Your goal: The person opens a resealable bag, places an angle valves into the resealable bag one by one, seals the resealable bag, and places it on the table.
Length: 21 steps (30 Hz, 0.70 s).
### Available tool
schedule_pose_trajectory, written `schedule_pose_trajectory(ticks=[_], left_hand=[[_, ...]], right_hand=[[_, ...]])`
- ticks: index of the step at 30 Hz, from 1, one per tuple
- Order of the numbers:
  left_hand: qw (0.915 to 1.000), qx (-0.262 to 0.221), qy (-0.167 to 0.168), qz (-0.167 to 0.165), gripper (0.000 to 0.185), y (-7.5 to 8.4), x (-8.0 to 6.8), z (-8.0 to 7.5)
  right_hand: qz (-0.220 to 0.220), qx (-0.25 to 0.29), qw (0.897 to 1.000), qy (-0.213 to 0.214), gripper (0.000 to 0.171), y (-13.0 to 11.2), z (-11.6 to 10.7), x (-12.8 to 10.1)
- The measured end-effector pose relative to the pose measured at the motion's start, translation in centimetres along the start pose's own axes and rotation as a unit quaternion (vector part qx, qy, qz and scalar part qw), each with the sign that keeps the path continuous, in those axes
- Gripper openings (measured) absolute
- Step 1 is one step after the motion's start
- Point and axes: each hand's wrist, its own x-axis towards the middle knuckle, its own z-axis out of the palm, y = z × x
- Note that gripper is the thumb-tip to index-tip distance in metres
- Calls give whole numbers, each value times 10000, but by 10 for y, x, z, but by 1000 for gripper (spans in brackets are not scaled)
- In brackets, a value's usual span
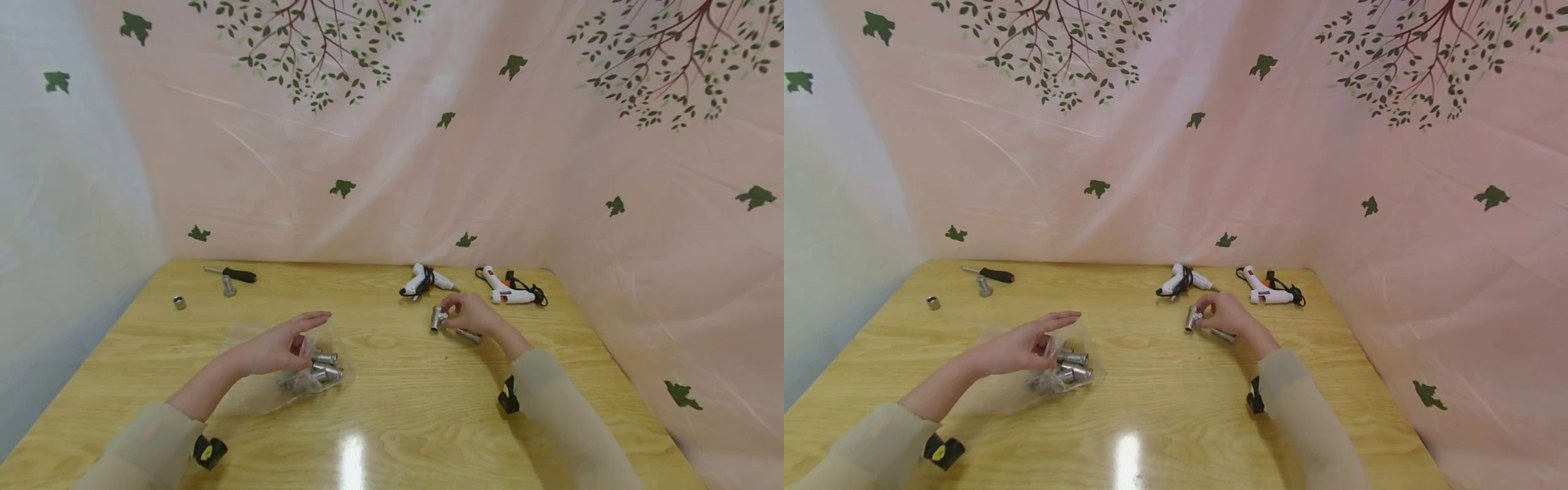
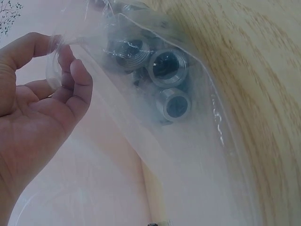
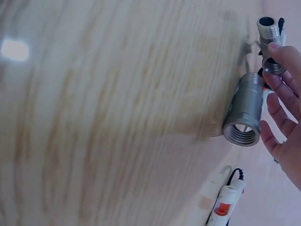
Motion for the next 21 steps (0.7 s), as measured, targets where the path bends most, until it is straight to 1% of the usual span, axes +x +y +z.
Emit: schedule_pose_trajectory(ticks=[5, 10, 13, 16, 21], left_hand=[[10000, 35, -6, 63, 81, 0, 1, 0], [10000, 60, -9, 73, 80, -1, 2, 0], [10000, 79, -5, 58, 80, -1, 2, 0], [9999, 86, -13, 57, 80, 0, 2, 0], [9999, 123, -74, 45, 80, 1, 2, -1]], right_hand=[[50, 35, 9999, 109, 30, -11, -6, -3], [-104, -91, 9996, 227, 33, -26, -9, -6], [-267, -153, 9989, 342, 32, -41, -12, -7], [-449, -23, 9981, 419, 30, -57, -12, -8], [-632, 59, 9966, 526, 28, -84, -8, -9]])
